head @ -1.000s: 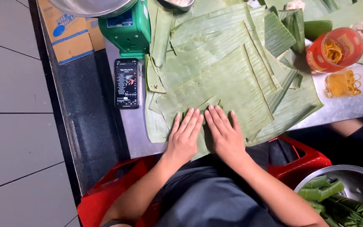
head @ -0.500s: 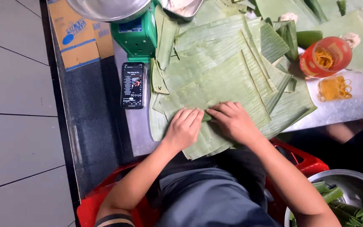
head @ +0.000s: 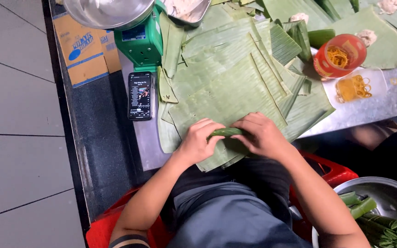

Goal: Wrapping small portions of meat filling in banana leaves to create food packets

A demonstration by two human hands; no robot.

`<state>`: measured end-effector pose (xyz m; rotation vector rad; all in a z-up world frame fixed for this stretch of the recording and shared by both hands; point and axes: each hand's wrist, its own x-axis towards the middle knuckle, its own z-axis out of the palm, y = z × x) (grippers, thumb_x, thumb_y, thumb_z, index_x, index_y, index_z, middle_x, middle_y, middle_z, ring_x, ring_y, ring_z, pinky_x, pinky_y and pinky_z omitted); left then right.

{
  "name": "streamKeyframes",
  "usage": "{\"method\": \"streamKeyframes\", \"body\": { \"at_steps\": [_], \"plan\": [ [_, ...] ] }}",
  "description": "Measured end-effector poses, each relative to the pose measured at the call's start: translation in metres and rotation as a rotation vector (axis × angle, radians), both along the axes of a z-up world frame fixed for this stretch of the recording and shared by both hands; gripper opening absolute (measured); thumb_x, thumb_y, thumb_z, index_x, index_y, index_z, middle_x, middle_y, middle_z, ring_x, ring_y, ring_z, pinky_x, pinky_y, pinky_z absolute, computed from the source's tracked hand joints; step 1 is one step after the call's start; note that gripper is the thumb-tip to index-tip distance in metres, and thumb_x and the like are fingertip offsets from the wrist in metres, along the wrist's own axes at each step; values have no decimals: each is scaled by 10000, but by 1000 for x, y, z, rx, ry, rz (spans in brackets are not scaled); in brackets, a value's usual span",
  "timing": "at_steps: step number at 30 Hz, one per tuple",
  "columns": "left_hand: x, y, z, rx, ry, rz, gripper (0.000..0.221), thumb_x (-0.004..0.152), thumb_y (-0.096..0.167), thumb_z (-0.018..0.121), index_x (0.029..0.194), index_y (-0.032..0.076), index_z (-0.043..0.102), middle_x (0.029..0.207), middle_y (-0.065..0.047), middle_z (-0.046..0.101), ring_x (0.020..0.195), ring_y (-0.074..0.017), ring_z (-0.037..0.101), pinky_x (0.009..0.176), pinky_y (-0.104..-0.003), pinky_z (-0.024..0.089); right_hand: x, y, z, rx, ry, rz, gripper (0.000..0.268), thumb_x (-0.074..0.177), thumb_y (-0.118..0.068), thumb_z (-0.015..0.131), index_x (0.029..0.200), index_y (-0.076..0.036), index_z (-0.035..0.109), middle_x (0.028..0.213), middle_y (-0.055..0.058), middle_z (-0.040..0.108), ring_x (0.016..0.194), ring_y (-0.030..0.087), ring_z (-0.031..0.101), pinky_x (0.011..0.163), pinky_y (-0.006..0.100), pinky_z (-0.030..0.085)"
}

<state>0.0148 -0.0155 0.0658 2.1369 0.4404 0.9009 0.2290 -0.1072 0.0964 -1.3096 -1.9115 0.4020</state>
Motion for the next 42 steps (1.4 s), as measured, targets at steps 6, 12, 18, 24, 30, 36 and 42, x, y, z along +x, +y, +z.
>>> {"method": "streamKeyframes", "body": {
  "at_steps": [6,12,18,24,30,36,42],
  "plan": [
    [5,-3,2,-580,-33,-32,453,817,27,832,1240,99,687,938,-130,759,824,-222,716,718,-331,595,14,-5,15,-272,278,-40,281,837,-141,808,1093,-40,754,857,162,757,779,321,726,722,426,549],
    [17,-9,-29,-1021,-80,-59,464,836,28,833,1263,40,650,971,-185,765,700,-126,707,542,-207,592,12,-18,35,-311,219,-41,512,747,-186,886,1203,-25,717,1001,190,742,943,396,730,873,494,569],
    [20,-21,10,-1068,23,-76,335,955,233,718,1242,61,710,1003,-229,742,821,-227,702,679,-325,555,19,-27,8,-357,99,-41,460,720,-139,842,1150,-17,734,944,232,733,926,460,717,856,543,569],
    [16,-33,-5,-912,14,-216,516,831,140,834,1307,18,677,1132,-233,709,805,-230,733,717,-315,634,26,-23,19,-835,279,-45,154,769,-209,847,882,-104,846,656,107,792,571,197,736,598,341,569],
    [18,-37,-28,-997,-185,-95,262,936,22,722,1188,-47,711,949,-265,766,630,-261,759,557,-305,645,25,-34,-4,-769,714,-20,280,848,-31,752,1119,33,776,733,197,798,470,184,718,484,324,617],
    [19,-38,-22,-1117,-276,-98,267,970,23,672,1205,-102,648,860,-343,724,638,-338,758,551,-374,670,20,-42,-31,-639,912,-98,316,913,-17,678,1215,71,707,742,252,758,478,222,728,425,302,581],
    [22,-43,-21,-1051,-273,-58,241,959,1,674,1170,-113,655,818,-335,724,641,-322,759,555,-371,674,23,-43,-41,-623,897,-174,326,865,5,740,1185,68,725,812,236,772,610,230,761,506,305,627]
  ]
}}
